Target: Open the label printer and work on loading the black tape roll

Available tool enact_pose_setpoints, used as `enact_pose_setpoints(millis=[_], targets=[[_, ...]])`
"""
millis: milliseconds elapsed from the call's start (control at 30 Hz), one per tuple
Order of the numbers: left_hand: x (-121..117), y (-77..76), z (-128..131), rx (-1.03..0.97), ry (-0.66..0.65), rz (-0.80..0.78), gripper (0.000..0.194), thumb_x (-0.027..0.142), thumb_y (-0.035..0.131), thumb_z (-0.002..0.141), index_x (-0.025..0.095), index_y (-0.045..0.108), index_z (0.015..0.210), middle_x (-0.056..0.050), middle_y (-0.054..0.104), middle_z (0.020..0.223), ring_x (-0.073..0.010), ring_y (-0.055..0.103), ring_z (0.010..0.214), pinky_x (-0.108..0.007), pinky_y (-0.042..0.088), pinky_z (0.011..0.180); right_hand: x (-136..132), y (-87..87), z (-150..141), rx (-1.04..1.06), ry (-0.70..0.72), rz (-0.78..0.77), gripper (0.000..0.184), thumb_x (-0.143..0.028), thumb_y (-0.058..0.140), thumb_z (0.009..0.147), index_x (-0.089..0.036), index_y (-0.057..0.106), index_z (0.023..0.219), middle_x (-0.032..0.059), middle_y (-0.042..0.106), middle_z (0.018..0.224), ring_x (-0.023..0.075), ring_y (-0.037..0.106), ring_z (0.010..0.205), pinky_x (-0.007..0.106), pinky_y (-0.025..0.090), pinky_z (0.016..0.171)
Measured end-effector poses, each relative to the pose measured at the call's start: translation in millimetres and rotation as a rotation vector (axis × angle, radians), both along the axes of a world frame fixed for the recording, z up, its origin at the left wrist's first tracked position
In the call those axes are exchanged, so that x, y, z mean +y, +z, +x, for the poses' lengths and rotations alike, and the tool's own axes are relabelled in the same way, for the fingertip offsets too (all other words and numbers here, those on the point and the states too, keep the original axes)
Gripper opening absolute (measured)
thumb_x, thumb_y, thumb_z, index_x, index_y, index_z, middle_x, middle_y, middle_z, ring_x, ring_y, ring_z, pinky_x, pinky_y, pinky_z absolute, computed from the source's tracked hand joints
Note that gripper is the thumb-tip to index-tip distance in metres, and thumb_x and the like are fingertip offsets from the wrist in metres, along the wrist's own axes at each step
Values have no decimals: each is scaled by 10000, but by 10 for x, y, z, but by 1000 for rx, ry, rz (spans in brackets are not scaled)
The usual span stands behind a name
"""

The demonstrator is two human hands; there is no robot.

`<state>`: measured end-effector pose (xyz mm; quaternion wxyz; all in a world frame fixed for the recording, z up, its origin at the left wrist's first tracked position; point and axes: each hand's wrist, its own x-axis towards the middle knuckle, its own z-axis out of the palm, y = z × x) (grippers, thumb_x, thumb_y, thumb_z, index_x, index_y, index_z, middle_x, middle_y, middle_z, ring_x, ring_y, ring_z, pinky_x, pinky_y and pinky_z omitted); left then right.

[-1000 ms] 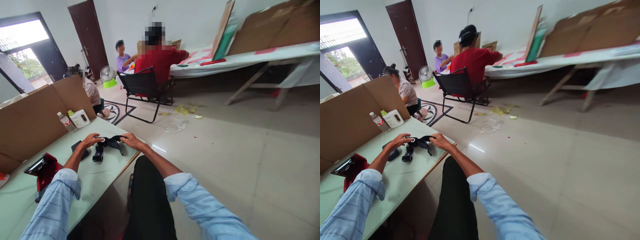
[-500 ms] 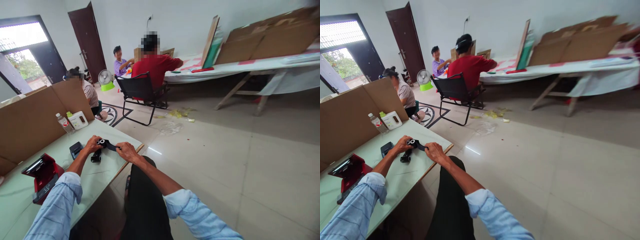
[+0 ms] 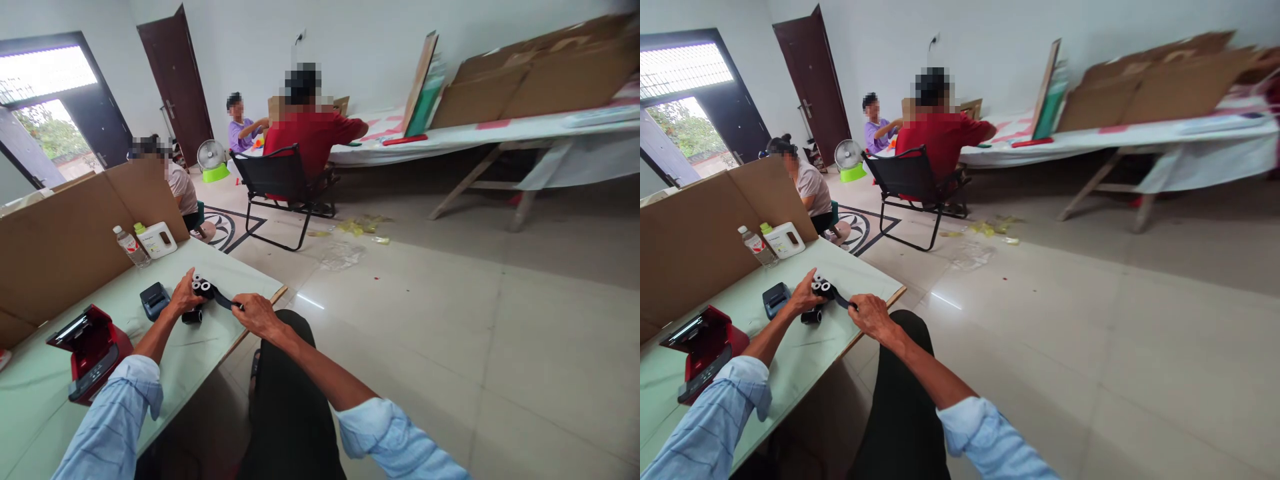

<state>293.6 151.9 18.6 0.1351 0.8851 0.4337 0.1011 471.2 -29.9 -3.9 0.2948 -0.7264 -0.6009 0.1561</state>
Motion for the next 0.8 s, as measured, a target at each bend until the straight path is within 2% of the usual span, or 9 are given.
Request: enact_pose_setpoints(millis=[67, 133, 233, 333, 500, 600, 700, 800], targets=[[-64, -55, -28, 10, 81, -8, 1036, 283, 809, 690, 156, 284, 1574, -162, 651, 1321, -312, 661, 1153, -397, 520, 949, 4, -6, -2, 4, -5, 0, 265, -245, 542, 942, -249, 785, 1045, 50, 800, 1049, 224, 717, 1012, 275, 437, 771], [-127, -98, -58, 20, 133, -9, 987, 271, 775, 720, 165, 274, 1564, -150, 692, 1255, -311, 681, 1103, -388, 522, 898, 4, -6, -1, 7, -7, 0, 259, -249, 547, 938, -247, 785, 1042, 49, 800, 1042, 224, 718, 1004, 275, 436, 763], [-203, -124, -130, 29, 141, 3, 775, 209, 719, 746, 207, 414, 1458, -109, 724, 1198, -294, 670, 1118, -375, 510, 902, -10, 2, 2, 11, -6, 2, 258, -260, 549, 939, -245, 783, 1048, 50, 800, 1040, 225, 717, 1001, 276, 436, 765], [-256, -108, -255, 38, 97, 16, 608, 139, 691, 728, 224, 538, 1310, -71, 742, 1116, -269, 670, 1087, -370, 511, 913, -34, 22, 3, 18, -5, 0, 262, -258, 545, 940, -244, 782, 1052, 50, 799, 1052, 224, 715, 1003, 275, 435, 773], [-301, 5, -429, 31, -2, 58, 528, 51, 684, 663, 223, 620, 1158, -35, 732, 1026, -238, 689, 974, -360, 541, 881, -69, 73, 10, 35, -5, -10, 263, -264, 552, 937, -249, 785, 1058, 48, 798, 1049, 221, 711, 1002, 271, 437, 776], [-313, 110, -369, -19, -27, 151, 458, 93, 676, 738, 216, 629, 1177, -74, 685, 1131, -250, 672, 1026, -413, 538, 945, -75, 90, 17, 44, -5, -15, 265, -279, 559, 936, -247, 785, 1071, 47, 799, 1042, 220, 712, 996, 269, 437, 773], [-335, 187, -194, -63, -77, 238, 335, 191, 680, 840, 234, 658, 1171, -98, 598, 1297, -265, 624, 1159, -445, 509, 1025, -67, 86, 25, 53, -6, -17, 264, -297, 568, 933, -243, 785, 1074, 45, 800, 1039, 219, 715, 989, 269, 439, 775], [-366, 202, -10, -44, -133, 261, 253, 202, 734, 828, 257, 713, 1074, -83, 567, 1356, -274, 598, 1203, -441, 506, 1032, -58, 72, 37, 62, -10, -17, 271, -319, 575, 932, -241, 781, 1090, 45, 799, 1046, 219, 717, 983, 273, 445, 781]])
